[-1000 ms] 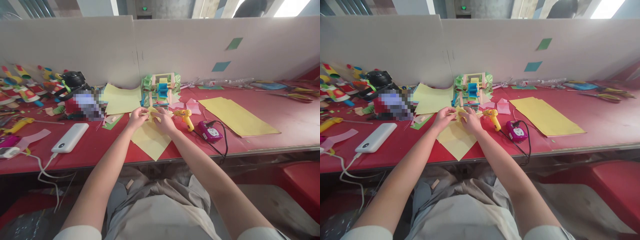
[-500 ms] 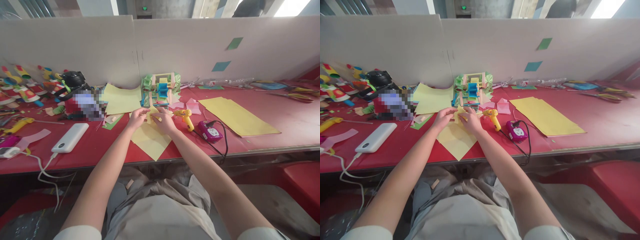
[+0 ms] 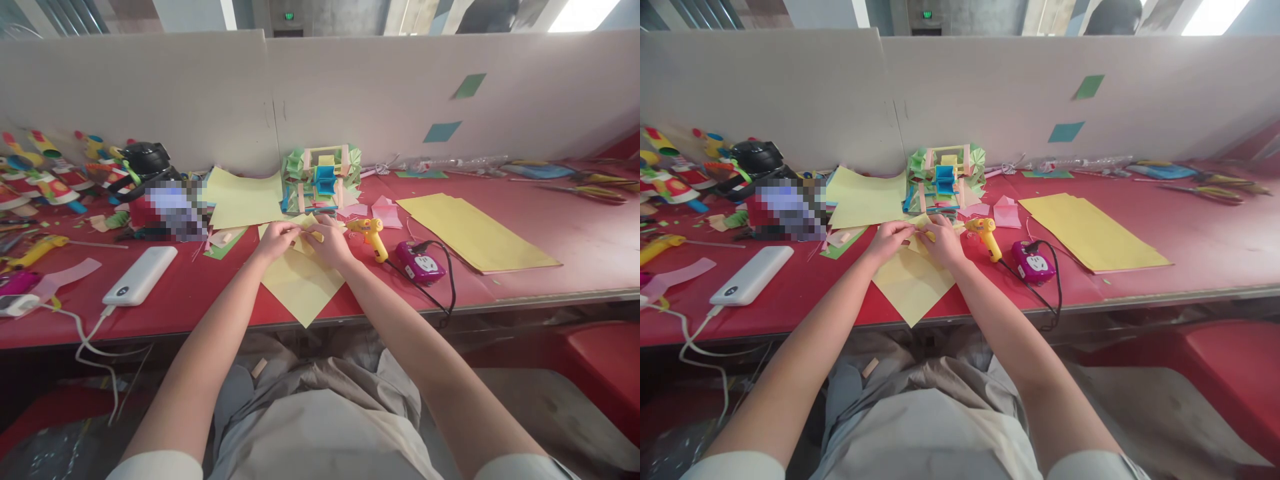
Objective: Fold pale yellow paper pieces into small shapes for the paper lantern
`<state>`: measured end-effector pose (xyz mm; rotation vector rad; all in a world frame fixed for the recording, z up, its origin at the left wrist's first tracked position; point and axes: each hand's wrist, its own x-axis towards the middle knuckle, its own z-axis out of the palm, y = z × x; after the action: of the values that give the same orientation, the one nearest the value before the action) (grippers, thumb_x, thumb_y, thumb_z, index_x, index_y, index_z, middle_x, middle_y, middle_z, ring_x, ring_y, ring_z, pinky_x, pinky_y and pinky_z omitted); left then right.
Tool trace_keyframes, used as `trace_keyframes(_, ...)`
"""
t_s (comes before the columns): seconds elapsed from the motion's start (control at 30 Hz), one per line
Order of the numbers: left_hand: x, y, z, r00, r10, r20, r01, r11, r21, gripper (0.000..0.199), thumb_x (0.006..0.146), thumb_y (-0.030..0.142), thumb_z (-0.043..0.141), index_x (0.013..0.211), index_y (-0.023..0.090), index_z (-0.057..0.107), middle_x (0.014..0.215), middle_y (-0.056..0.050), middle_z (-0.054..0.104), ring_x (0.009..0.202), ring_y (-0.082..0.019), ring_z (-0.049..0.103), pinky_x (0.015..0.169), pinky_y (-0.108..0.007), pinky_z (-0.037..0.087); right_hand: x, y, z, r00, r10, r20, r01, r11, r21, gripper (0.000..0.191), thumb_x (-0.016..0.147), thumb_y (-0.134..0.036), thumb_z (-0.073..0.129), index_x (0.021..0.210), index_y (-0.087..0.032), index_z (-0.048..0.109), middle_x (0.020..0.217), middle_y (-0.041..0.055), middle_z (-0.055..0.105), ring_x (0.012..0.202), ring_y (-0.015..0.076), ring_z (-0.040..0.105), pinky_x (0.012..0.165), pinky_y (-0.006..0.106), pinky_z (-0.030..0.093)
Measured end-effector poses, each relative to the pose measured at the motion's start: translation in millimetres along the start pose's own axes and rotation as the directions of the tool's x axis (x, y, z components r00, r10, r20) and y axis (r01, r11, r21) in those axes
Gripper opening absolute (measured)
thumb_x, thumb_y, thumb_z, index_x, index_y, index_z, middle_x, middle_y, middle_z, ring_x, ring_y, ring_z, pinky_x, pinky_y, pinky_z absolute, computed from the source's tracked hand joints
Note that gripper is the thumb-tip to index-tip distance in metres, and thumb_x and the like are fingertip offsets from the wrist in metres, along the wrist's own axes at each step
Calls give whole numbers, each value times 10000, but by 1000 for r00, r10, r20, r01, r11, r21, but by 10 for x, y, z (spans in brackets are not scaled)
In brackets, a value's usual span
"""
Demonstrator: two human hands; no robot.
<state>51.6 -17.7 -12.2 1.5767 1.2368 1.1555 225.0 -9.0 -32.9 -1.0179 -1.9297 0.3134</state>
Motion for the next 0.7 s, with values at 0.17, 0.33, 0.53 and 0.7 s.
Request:
trace_keyframes(0.17, -8, 18, 7, 1000, 11, -7, -11, 1000, 10, 257, 757, 424, 700, 815, 180, 758, 857, -63, 727, 821, -214, 645, 663, -289, 548, 1, -17, -8, 1000, 6, -2, -6, 1000, -3, 287, 907, -466, 564, 847, -238, 727, 1107, 96, 614, 1060, 275, 549, 916, 457, 479)
trace_keyframes(0.33, 9, -11, 8, 999, 48, -20, -48, 999, 16, 294, 760, 466, 710, 814, 179, 738, 807, -53, 712, 790, -198, 646, 670, -282, 554, 8, -9, -3, 1000, 3, -20, -3, 1000, -4, 282, 903, -467, 567, 825, -234, 706, 1071, 90, 618, 1037, 271, 555, 907, 453, 478)
trace_keyframes(0.53, 26, -35, 6, 997, 76, -11, -76, 997, 4, 298, 764, 471, 708, 798, 175, 706, 797, -46, 694, 749, -176, 637, 664, -271, 550, 9, -10, -2, 1000, 12, -26, -12, 1000, -5, 318, 903, -496, 551, 807, -226, 689, 1033, 95, 615, 1035, 274, 558, 866, 441, 487)
trace_keyframes(0.7, 26, -40, 1, 997, 80, -14, -80, 997, 13, 306, 764, 481, 707, 800, 177, 699, 793, -46, 688, 748, -177, 636, 668, -272, 542, 10, -15, -4, 1000, 21, -18, -21, 1000, -15, 321, 901, -507, 551, 806, -229, 683, 1012, 90, 618, 1010, 271, 560, 851, 434, 485)
